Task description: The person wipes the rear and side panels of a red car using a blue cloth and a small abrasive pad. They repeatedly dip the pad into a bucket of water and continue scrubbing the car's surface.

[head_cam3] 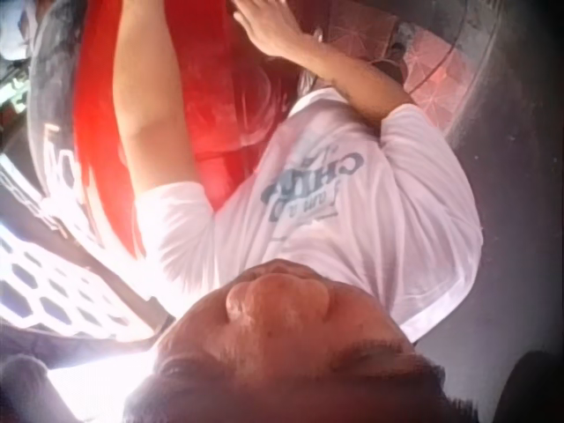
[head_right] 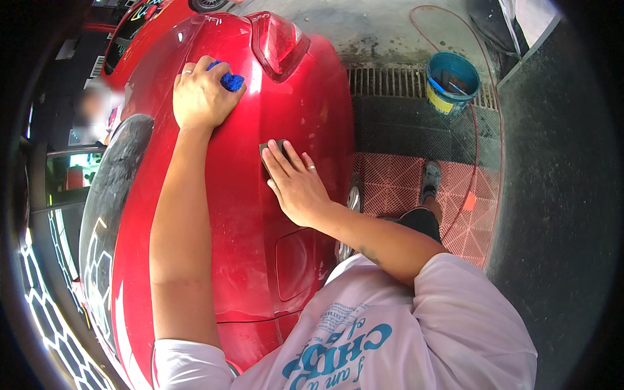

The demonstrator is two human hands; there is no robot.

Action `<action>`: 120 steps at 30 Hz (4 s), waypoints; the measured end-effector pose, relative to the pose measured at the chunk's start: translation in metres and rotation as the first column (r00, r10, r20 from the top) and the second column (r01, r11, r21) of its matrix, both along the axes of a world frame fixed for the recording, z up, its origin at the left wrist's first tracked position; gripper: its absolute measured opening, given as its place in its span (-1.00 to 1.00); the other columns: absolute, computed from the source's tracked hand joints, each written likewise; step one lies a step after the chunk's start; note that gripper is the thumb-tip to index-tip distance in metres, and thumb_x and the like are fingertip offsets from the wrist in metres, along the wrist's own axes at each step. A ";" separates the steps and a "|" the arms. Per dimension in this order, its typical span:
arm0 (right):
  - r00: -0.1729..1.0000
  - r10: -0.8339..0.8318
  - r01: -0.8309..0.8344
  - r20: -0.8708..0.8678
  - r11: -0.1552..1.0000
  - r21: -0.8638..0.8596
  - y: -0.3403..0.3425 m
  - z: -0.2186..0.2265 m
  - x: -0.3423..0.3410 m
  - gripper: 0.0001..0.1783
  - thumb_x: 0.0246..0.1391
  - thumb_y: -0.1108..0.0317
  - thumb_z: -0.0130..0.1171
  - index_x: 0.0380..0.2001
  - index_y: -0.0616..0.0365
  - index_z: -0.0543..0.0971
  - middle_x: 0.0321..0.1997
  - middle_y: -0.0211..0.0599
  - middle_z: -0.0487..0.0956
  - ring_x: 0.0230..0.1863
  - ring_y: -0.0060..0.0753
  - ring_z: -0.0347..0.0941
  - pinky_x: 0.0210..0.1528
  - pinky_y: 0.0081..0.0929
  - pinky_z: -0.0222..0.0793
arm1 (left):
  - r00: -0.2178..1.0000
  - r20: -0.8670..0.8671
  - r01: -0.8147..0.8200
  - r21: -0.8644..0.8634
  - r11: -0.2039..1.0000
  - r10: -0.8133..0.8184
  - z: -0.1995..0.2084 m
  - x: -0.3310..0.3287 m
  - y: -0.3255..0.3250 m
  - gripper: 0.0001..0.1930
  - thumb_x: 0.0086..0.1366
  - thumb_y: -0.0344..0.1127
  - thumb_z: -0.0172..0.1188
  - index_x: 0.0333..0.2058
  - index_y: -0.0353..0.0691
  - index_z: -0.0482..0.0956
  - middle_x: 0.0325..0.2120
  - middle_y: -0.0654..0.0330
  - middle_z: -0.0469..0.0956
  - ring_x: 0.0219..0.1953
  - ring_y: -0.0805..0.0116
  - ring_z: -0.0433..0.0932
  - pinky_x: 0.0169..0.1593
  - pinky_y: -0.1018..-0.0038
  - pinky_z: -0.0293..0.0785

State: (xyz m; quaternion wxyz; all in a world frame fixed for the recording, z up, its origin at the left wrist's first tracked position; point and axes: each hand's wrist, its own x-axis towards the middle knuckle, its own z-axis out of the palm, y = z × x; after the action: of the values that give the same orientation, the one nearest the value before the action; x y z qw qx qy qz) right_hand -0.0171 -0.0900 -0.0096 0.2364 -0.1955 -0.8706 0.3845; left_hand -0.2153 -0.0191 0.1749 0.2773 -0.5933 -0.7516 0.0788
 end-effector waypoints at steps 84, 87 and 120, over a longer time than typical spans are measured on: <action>0.996 -0.089 0.088 0.023 0.844 -0.530 0.120 0.005 -0.067 -0.19 0.62 -0.05 -0.26 0.64 0.32 -0.02 0.77 0.19 -0.14 0.77 0.22 -0.23 0.62 0.45 -0.10 | 0.997 0.058 0.048 0.047 0.998 -0.051 -0.038 -0.001 0.068 -0.76 -0.09 -0.14 0.57 -0.42 0.01 0.75 -0.20 0.30 0.70 -0.13 0.13 0.64 -0.06 0.13 0.57; 0.975 -0.196 0.224 0.109 0.834 -0.503 0.152 -0.013 -0.084 -0.20 0.63 -0.05 -0.28 0.66 0.26 -0.04 0.78 0.11 -0.17 0.78 0.18 -0.27 0.65 0.42 -0.19 | 0.996 0.070 0.053 0.042 0.998 -0.056 -0.040 0.000 0.072 -0.76 -0.09 -0.14 0.57 -0.43 0.01 0.75 -0.19 0.31 0.70 -0.13 0.13 0.64 -0.06 0.13 0.56; 0.969 -0.240 0.201 -0.062 0.908 -0.368 0.206 -0.068 -0.088 -0.31 0.59 0.11 -0.12 0.58 0.30 0.16 0.67 0.21 0.16 0.67 0.28 0.07 0.60 0.26 0.07 | 0.996 0.054 0.062 0.060 0.996 -0.065 -0.039 0.004 0.080 -0.82 -0.08 -0.18 0.53 -0.49 0.03 0.70 -0.18 0.29 0.71 -0.11 0.13 0.64 -0.03 0.15 0.56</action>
State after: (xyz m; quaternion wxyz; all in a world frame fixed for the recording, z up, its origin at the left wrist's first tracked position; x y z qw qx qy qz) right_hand -0.1047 0.1158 -0.0779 0.2843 -0.3118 -0.7442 0.5178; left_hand -0.2108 0.0607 0.1357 0.2754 -0.6107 -0.7417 0.0314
